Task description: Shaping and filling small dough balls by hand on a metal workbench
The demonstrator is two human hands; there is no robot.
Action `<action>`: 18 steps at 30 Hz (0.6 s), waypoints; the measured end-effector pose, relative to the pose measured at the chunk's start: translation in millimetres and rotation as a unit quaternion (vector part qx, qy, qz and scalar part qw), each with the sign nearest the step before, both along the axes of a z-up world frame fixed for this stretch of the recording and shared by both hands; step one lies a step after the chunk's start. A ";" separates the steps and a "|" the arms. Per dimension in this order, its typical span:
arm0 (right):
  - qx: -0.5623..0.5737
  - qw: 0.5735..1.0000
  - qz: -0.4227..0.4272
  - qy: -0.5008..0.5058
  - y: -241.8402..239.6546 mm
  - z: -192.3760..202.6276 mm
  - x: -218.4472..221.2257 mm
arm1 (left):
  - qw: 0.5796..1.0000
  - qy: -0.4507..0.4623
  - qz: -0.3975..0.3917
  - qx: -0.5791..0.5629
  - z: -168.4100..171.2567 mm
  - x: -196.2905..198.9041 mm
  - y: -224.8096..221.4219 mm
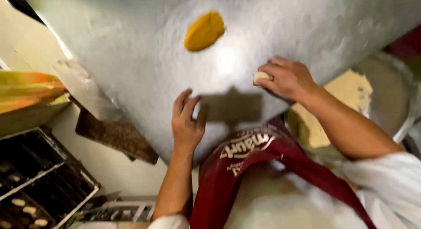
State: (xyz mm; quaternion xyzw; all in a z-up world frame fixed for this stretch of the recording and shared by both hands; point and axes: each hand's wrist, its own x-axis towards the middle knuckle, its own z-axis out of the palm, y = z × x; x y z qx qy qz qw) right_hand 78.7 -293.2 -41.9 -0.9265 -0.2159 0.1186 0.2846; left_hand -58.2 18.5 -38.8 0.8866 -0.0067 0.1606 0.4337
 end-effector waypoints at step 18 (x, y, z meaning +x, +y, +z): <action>0.445 0.865 -0.149 0.180 67.8 -35.0 57.3 | 0.980 0.010 -0.073 0.184 -29.7 63.3 -107.7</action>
